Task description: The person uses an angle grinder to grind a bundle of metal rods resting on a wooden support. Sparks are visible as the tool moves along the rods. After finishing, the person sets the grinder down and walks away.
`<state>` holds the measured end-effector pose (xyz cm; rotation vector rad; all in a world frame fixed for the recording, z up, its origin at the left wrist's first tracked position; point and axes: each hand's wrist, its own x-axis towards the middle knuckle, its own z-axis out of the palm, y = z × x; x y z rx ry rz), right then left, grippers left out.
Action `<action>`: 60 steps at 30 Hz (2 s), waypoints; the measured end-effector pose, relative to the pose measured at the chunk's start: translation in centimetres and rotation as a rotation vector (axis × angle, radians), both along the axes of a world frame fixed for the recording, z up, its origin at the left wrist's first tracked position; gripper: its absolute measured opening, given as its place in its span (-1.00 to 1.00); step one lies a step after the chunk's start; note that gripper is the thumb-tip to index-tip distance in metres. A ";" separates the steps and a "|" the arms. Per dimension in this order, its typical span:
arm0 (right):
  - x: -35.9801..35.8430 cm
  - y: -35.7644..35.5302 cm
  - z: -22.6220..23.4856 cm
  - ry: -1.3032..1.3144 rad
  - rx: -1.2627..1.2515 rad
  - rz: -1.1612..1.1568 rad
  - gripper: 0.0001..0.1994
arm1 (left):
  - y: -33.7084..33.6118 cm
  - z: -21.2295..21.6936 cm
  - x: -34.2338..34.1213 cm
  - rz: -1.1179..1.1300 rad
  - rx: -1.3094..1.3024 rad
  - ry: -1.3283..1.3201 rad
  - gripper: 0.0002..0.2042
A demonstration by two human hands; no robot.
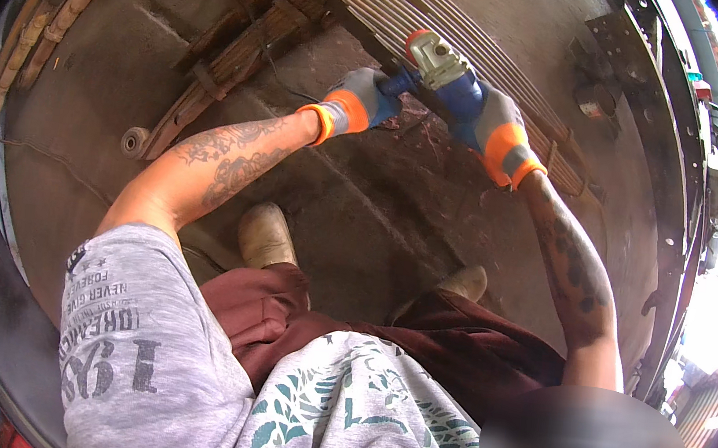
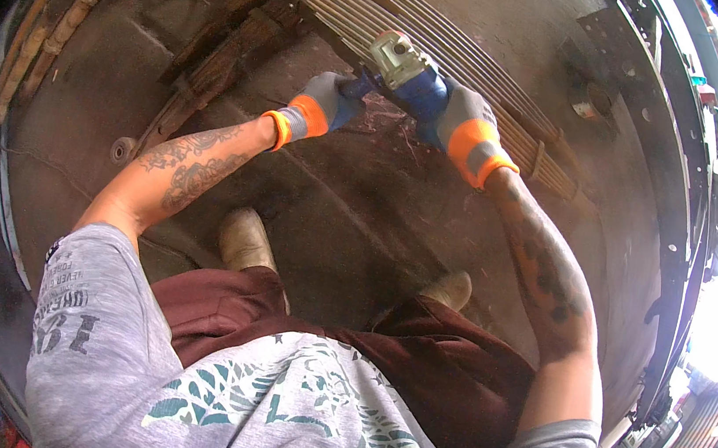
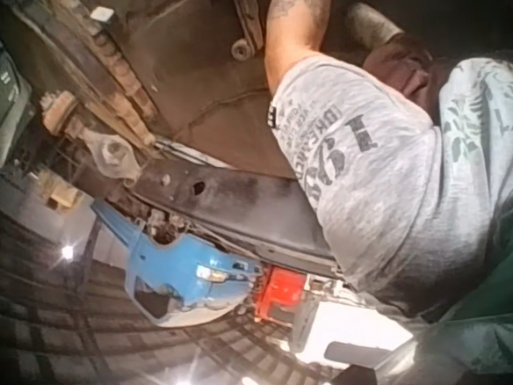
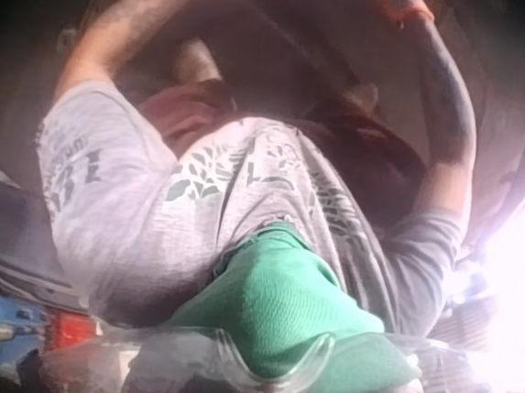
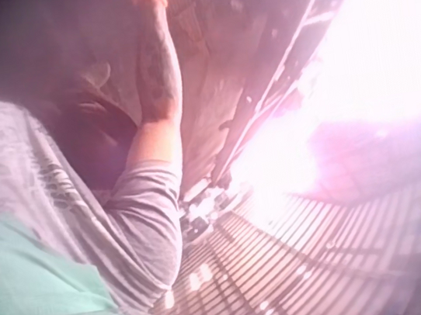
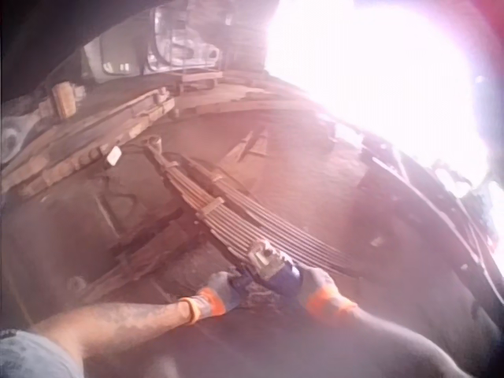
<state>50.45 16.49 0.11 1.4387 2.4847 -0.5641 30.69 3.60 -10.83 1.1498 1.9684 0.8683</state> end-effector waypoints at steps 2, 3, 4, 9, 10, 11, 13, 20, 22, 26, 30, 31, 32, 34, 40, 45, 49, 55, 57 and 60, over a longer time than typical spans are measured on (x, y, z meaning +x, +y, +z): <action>3.7 0.6 0.4 0.094 0.074 -0.029 -0.49 | 1.7 3.2 1.6 -0.131 -0.023 -0.097 -0.71; 3.3 -1.2 2.9 0.149 0.024 -0.038 -0.49 | 1.7 3.3 1.6 -0.145 -0.017 -0.032 -0.71; 3.3 -1.1 2.4 0.158 0.041 -0.030 -0.49 | 2.1 3.0 1.2 -0.167 -0.023 -0.029 -0.71; 3.3 -1.3 1.3 0.190 0.036 -0.073 -0.49 | 2.6 2.4 0.7 -0.184 -0.011 -0.012 -0.67; 3.2 -1.4 1.5 0.167 0.042 -0.080 -0.48 | 2.6 2.7 0.6 -0.199 -0.018 -0.020 -0.67; 3.2 -1.4 1.7 0.143 0.048 -0.087 -0.48 | 2.7 2.9 0.5 -0.214 -0.024 -0.028 -0.66; 2.9 -1.7 1.8 0.140 0.062 -0.090 -0.47 | 2.7 3.0 -0.1 -0.241 -0.033 -0.027 -0.65; 3.5 -2.0 1.9 0.159 0.061 -0.115 -0.47 | 1.9 4.4 -0.3 -0.256 -0.011 -0.119 -0.54; 3.0 -1.9 2.2 0.163 0.058 -0.100 -0.47 | 1.7 4.4 -0.6 -0.231 -0.007 -0.085 -0.55; 2.8 -1.9 2.0 0.149 0.075 -0.111 -0.46 | 1.6 3.8 -0.4 -0.222 0.012 -0.053 -0.59; 3.0 -1.6 1.4 0.184 0.083 -0.082 -0.45 | 1.5 4.0 -0.5 -0.205 0.021 0.028 -0.65; 3.1 -1.6 1.5 0.187 0.073 -0.085 -0.45 | 1.6 4.2 -0.5 -0.217 0.011 0.025 -0.63; 3.1 -1.7 1.6 0.191 0.064 -0.088 -0.44 | 1.7 4.5 -0.5 -0.230 0.000 0.022 -0.62; 3.0 -1.5 1.1 0.203 0.055 -0.087 -0.43 | 1.9 4.7 -0.9 -0.253 -0.022 0.039 -0.59; 3.1 -2.1 0.2 0.302 0.032 -0.116 -0.41 | 2.2 5.4 -0.9 -0.249 -0.097 0.010 -0.46; 3.2 -2.4 1.1 0.313 0.005 -0.099 -0.41 | 2.6 5.0 -0.9 -0.277 -0.113 -0.080 -0.25; 3.2 -2.1 0.4 0.310 -0.012 -0.126 -0.41 | 2.9 5.1 -1.5 -0.322 -0.110 -0.047 -0.38; 3.6 -2.1 -0.5 0.304 -0.032 -0.185 -0.42 | 3.5 5.1 -1.6 -0.351 -0.091 -0.081 -0.26; 3.4 -2.2 0.0 0.305 -0.053 -0.187 -0.42 | 3.6 5.2 -1.8 -0.351 -0.113 -0.064 -0.26; 3.2 -2.4 -0.1 0.368 -0.046 -0.160 -0.42 | 3.4 5.1 -2.0 -0.357 -0.088 -0.066 -0.26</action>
